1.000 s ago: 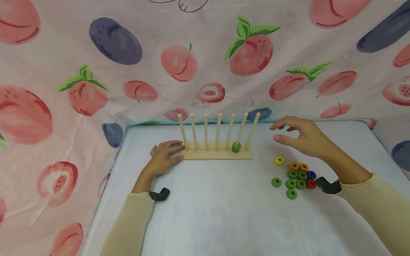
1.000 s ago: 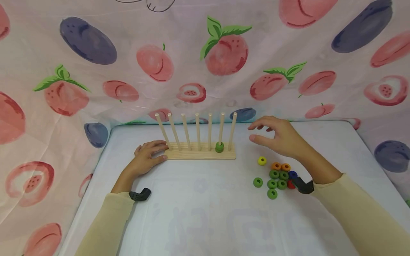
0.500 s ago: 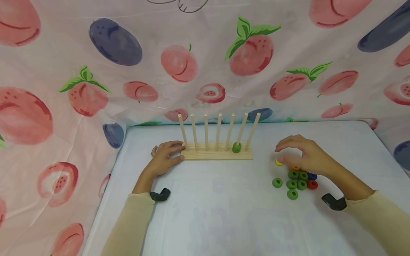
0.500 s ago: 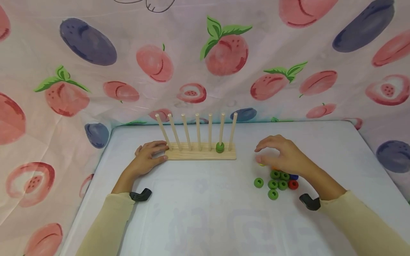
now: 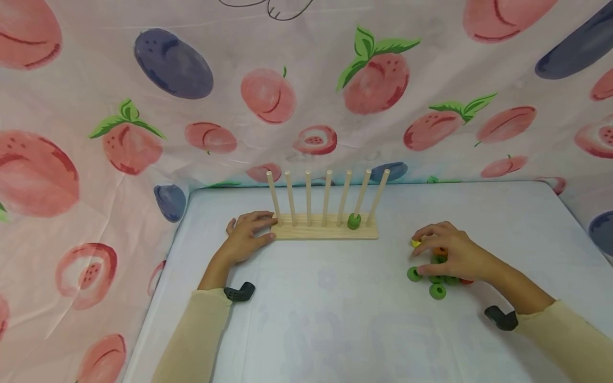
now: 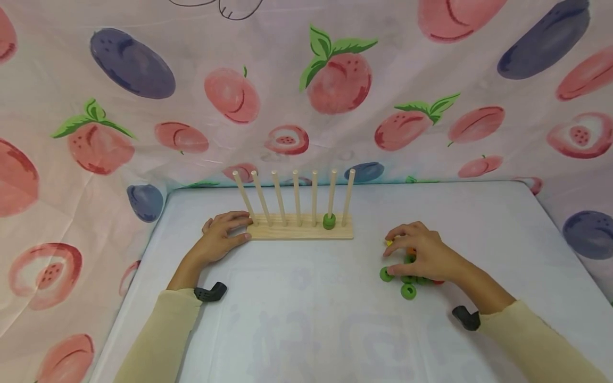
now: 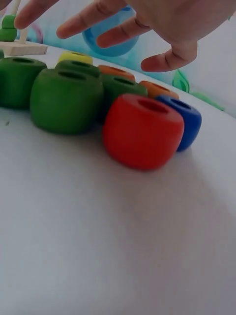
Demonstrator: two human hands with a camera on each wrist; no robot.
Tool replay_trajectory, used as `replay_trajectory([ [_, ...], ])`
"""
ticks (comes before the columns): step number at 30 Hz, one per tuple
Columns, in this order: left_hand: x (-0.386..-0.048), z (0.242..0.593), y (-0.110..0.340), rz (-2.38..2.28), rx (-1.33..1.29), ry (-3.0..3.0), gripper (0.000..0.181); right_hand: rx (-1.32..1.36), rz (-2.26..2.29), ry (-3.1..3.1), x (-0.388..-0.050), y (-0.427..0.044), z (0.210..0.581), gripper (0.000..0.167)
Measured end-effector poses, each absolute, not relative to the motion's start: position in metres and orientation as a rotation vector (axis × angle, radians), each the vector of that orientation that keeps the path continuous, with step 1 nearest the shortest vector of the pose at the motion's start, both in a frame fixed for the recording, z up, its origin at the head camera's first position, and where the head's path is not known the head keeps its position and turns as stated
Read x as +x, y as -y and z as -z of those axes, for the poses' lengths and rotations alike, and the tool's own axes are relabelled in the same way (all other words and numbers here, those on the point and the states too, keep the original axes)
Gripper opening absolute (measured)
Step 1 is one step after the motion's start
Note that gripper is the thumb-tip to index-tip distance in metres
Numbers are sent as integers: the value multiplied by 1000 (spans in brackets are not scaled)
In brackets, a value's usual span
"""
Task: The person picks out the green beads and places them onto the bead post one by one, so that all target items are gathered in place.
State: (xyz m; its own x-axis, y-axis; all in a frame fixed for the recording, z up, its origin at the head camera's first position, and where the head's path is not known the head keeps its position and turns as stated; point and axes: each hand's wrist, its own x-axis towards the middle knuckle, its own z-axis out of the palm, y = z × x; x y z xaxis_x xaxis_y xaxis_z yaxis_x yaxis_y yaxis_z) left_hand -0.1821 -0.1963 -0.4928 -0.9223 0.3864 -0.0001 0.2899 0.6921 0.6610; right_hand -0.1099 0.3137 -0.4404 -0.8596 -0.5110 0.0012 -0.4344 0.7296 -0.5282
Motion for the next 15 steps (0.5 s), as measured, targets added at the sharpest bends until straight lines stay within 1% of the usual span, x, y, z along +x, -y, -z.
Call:
replay_trajectory([
  [15, -183, 494, 197, -1055, 550, -2760, 43, -808, 740, -2788, -101, -313, 450, 29],
])
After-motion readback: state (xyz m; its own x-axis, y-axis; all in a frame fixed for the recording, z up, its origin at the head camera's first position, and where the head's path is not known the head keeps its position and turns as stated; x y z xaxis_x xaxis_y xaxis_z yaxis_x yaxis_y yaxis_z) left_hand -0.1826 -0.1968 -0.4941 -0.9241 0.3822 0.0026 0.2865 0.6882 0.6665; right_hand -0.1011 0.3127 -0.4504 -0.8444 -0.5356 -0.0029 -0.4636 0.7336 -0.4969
